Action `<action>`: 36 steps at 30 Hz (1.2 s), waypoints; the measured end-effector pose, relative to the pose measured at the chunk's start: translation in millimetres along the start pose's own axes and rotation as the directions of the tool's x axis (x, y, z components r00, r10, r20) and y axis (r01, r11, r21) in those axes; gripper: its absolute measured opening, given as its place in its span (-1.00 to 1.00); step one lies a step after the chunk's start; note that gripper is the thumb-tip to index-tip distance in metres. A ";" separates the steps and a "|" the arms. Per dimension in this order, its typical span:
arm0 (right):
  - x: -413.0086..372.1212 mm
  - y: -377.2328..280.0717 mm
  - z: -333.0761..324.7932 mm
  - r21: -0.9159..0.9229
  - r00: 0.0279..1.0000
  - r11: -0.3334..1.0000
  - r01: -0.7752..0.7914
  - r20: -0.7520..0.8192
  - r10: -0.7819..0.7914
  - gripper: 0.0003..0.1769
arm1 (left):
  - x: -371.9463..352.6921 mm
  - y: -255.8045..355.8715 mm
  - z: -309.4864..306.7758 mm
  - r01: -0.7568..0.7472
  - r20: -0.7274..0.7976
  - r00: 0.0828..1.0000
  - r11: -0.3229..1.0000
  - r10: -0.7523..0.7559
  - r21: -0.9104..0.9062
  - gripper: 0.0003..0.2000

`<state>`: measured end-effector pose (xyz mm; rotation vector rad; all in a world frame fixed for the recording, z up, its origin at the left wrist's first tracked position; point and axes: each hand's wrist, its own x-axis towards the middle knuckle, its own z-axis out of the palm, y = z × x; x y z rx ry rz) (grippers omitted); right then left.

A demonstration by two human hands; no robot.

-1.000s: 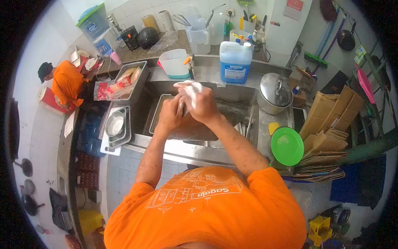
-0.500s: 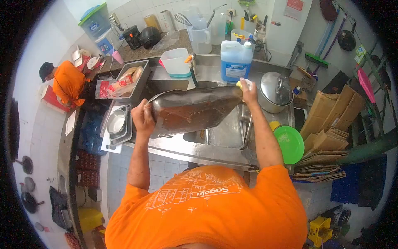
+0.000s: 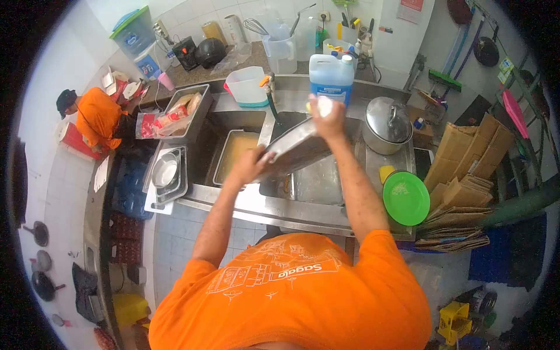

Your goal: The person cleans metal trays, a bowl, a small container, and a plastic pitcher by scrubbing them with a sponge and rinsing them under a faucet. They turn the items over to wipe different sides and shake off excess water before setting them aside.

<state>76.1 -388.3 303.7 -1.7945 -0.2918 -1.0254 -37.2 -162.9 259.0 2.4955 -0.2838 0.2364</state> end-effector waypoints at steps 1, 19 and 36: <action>-12.1 -1.1 14.5 -0.110 0.999 0.994 0.015 -0.028 -0.018 -0.60 | 6.8 17.4 7.7 0.002 -0.082 0.997 1.000 -0.003 -0.014 -0.66; -23.3 -31.8 17.6 0.367 0.948 0.898 -0.244 0.287 0.140 -0.76 | 23.0 72.7 -24.9 -0.103 -0.495 0.869 0.974 -0.011 -0.204 -0.76; -24.5 -81.9 7.9 0.198 0.869 0.929 0.314 0.334 -0.365 -0.56 | 37.1 71.1 -23.4 -0.127 -0.406 0.914 0.959 0.013 -0.254 -0.76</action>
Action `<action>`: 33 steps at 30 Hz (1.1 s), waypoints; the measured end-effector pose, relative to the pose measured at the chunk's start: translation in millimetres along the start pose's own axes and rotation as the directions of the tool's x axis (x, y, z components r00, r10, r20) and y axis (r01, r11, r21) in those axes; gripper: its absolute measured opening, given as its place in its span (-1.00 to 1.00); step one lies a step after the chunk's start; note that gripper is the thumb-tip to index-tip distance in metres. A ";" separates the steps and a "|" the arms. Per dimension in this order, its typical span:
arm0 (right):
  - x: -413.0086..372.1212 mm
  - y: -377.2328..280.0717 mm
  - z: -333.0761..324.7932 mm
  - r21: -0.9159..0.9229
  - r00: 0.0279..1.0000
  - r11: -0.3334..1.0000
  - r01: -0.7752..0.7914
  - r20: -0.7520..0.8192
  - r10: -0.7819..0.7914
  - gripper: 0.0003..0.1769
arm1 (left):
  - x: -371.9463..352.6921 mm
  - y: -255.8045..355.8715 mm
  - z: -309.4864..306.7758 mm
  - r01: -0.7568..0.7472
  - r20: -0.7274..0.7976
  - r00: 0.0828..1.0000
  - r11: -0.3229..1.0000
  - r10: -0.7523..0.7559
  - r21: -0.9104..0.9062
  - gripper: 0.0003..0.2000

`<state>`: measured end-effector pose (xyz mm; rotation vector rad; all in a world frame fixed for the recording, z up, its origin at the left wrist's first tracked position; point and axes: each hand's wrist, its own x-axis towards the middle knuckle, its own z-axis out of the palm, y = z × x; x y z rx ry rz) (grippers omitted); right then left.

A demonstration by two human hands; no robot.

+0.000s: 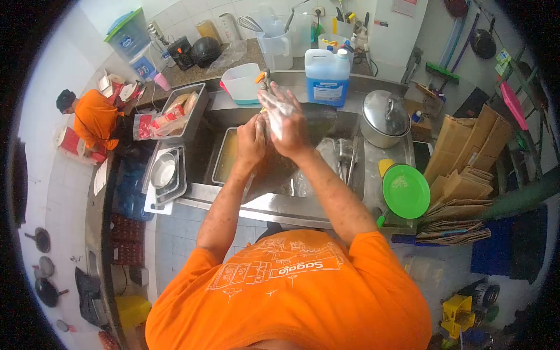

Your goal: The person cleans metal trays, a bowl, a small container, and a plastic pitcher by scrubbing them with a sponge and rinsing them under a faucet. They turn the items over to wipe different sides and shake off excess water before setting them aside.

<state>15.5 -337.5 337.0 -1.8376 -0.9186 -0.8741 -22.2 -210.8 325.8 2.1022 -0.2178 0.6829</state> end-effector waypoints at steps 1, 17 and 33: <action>2.4 5.7 -2.9 0.019 1.000 1.000 0.004 -0.001 -0.004 -0.58 | -1.3 2.1 -3.3 -0.022 -0.026 0.999 1.000 0.022 0.006 -0.76; -76.6 140.2 22.5 0.803 0.378 0.170 -0.571 0.073 0.923 -0.55 | -16.9 2.6 -47.0 -0.091 -0.547 0.832 0.948 -0.097 -0.306 -0.56; -149.1 145.6 16.9 0.833 0.162 0.198 -0.516 -0.132 0.978 -0.60 | -8.2 -47.0 -61.9 -0.162 -0.499 0.681 0.555 -0.535 -0.816 -0.32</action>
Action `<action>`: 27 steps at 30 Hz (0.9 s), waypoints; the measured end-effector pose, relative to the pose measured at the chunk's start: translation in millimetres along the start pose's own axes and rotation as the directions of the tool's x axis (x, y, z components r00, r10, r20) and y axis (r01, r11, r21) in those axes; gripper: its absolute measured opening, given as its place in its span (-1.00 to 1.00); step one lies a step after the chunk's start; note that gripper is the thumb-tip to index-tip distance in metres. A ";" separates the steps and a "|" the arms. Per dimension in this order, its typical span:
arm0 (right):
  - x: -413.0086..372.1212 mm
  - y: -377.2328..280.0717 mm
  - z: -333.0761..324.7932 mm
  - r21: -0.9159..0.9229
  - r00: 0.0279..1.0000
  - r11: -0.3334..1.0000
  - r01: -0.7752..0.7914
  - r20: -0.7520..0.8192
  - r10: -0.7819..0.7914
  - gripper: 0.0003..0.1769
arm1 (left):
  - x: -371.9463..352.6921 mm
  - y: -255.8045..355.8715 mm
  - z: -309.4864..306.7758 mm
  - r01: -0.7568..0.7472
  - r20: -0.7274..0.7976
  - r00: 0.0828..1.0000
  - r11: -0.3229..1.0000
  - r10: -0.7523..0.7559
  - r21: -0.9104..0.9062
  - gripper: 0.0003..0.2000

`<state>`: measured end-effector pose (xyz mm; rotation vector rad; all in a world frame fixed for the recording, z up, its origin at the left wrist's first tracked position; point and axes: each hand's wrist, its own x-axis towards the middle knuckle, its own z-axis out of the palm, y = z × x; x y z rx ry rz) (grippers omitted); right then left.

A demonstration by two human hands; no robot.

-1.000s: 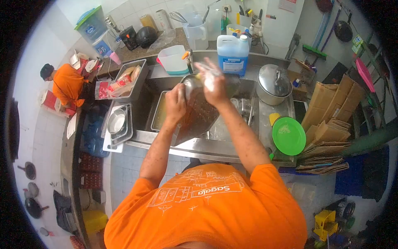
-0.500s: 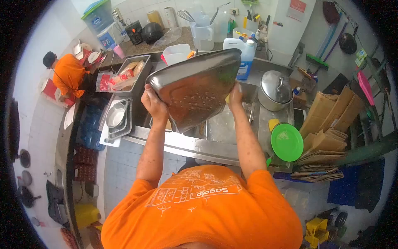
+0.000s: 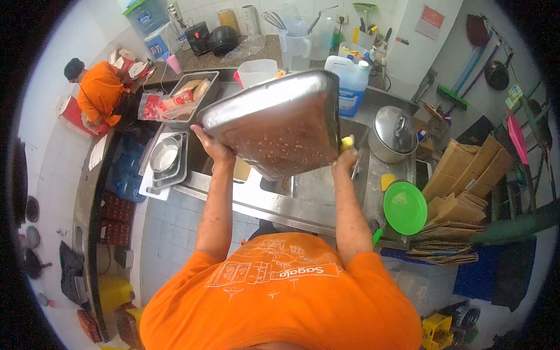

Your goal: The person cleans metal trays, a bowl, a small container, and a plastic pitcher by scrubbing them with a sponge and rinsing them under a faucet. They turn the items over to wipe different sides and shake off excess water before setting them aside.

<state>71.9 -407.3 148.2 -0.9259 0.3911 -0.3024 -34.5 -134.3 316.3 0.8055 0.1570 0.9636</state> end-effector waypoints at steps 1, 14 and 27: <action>5.2 -3.3 -0.2 0.063 1.000 0.998 -0.016 -0.018 0.017 -0.60 | -4.9 4.5 -4.8 0.169 0.073 0.983 0.985 -0.167 -0.034 -0.29; -17.5 -68.5 52.9 -0.263 0.849 0.807 0.529 0.176 -0.499 -0.57 | -6.8 -8.7 -128.1 0.966 0.389 0.242 0.257 -0.889 -0.012 -0.09; -30.1 -16.1 135.0 0.242 0.958 0.956 -0.163 0.270 0.095 -0.68 | 17.8 31.4 -237.5 0.767 0.035 0.628 0.612 -0.777 -0.193 -0.39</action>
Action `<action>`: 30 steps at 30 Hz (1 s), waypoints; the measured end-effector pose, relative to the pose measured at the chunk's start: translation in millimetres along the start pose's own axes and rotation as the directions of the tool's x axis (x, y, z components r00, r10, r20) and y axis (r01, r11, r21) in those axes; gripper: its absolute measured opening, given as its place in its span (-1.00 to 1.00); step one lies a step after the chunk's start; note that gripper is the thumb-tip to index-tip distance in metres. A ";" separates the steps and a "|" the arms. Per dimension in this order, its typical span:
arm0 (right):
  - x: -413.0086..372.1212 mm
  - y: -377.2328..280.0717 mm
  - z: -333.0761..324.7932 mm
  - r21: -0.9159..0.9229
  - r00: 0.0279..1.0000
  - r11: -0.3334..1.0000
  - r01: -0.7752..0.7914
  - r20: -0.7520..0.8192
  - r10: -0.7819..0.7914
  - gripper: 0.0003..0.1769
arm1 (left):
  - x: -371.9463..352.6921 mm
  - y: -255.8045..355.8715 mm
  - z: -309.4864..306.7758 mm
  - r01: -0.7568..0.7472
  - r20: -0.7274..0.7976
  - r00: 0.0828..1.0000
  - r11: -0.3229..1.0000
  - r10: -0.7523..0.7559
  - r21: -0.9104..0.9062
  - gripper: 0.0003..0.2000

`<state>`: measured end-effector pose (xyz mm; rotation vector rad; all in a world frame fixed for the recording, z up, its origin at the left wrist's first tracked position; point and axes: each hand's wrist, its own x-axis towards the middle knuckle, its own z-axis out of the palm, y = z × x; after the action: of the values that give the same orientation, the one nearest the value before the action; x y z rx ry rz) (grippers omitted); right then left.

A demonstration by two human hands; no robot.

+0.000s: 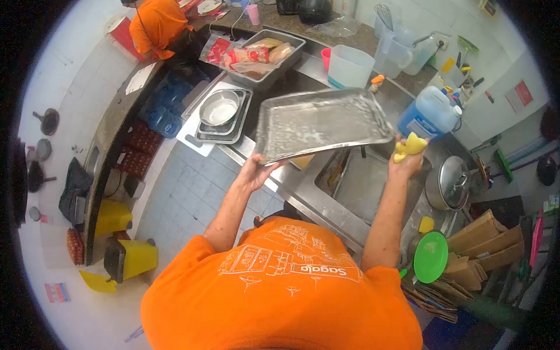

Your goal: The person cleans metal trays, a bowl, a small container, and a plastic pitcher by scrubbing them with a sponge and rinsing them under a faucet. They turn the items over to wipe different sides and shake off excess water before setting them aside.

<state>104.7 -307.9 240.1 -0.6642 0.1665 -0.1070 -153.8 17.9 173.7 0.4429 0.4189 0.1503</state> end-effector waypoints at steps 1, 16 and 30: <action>14.8 11.7 -13.1 0.054 0.993 0.991 -0.122 0.020 0.121 -0.69 | -2.9 6.8 -9.5 -0.081 -0.038 0.996 0.997 0.082 0.018 -0.37; -72.8 378.6 42.8 -0.970 0.430 0.241 0.018 0.225 0.874 -0.73 | -189.0 156.7 -101.8 -0.716 -0.509 0.440 0.631 0.740 0.300 -0.39; -151.5 566.3 119.3 -0.985 0.554 0.162 -0.053 0.106 0.826 -0.59 | -216.5 142.4 -183.0 -0.756 -0.706 0.209 0.570 0.677 0.323 -0.27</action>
<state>4.2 230.2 -1.0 -1.7898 -0.3232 1.0298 -434.4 165.6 164.8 0.4333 1.0605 1.3736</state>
